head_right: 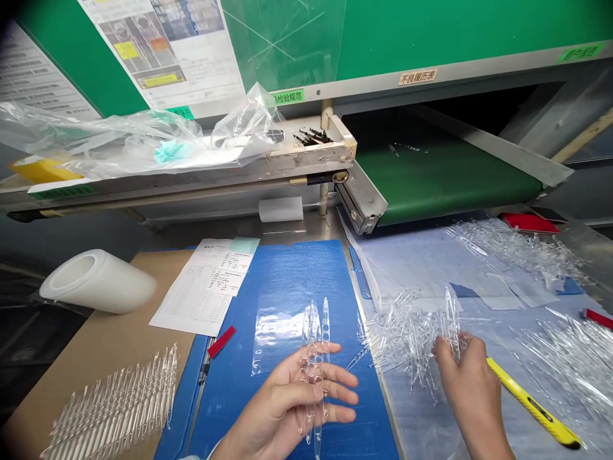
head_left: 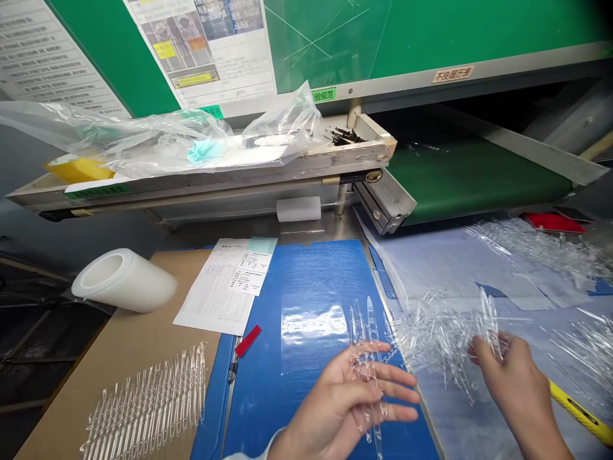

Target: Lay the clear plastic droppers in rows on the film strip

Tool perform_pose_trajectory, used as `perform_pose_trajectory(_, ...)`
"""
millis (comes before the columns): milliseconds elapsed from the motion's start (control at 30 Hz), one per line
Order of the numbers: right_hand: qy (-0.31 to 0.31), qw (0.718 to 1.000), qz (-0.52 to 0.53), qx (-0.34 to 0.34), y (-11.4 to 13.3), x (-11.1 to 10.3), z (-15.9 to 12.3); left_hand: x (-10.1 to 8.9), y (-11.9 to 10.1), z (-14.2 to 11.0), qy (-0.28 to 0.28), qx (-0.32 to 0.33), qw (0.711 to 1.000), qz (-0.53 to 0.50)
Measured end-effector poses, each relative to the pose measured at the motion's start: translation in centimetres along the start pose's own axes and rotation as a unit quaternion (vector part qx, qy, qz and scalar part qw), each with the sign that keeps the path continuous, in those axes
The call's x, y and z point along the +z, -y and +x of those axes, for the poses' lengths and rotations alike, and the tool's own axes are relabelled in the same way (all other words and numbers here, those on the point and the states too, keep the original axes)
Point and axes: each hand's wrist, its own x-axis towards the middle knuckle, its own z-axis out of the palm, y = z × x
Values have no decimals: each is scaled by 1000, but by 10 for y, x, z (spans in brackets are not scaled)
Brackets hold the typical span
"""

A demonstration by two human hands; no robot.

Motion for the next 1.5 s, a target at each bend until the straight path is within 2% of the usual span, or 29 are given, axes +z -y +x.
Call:
perform_pose_trajectory(100, 19, 995, 87, 41, -1, -6, 2, 0, 0, 3, -6, -3, 1000, 13)
perform_pose_trajectory(233, -16, 980, 183, 74, -6, -8, 4, -5, 6, 12, -51, 5, 997, 55)
perform_pose_trajectory(333, -27, 949, 308, 65, -12, -6, 5, -13, 18, 31, -122, 20, 985, 118)
perform_pose_trajectory(433, -26, 914, 401, 53, -19, -7, 6, -20, 29, 61, -156, 30, 970, 185)
perform_pose_trajectory(567, 6, 890, 452, 59, -25, -17, 2, -15, 38, 107, -138, 57, 961, 234)
perform_pose_trajectory(700, 78, 867, 492, 37, -23, -20, -6, 7, 60, 146, -59, 32, 969, 236)
perform_pose_trajectory(767, 84, 881, 465, -7, -22, -14, -8, 19, 79, 160, -11, 4, 976, 219)
perform_pose_trajectory(833, 61, 909, 411, -43, -24, -5, -7, 27, 98, 169, 8, -10, 982, 188)
perform_pose_trajectory(967, 9, 947, 319, -38, -29, 13, -3, 37, 126, 178, -22, -2, 995, 96)
perform_pose_trajectory(1067, -18, 962, 266, -55, -30, 19, -2, 39, 129, 180, -18, -43, 997, 54)
perform_pose_trajectory(1167, -41, 976, 190, -97, -35, 21, -5, 39, 123, 182, -8, -79, 996, 49)
perform_pose_trajectory(1233, -29, 981, 133, -137, -44, 19, -7, 36, 117, 184, -20, -74, 995, 62)
perform_pose_trajectory(1267, -3, 979, 127, -157, -50, 17, -6, 35, 115, 185, -31, -70, 994, 72)
perform_pose_trajectory(1333, 80, 963, 193, -172, -61, 10, -1, 32, 109, 185, -55, -70, 992, 93)
perform_pose_trajectory(1367, 115, 948, 255, -151, -64, 5, 4, 31, 107, 184, -62, -78, 990, 103)
perform_pose_trajectory(1433, 144, 902, 404, -49, -66, -6, 16, 29, 103, 180, -61, -102, 986, 118)
perform_pose_trajectory(1500, 151, 831, 531, 72, -59, -15, 28, 29, 100, 174, -46, -127, 982, 129)
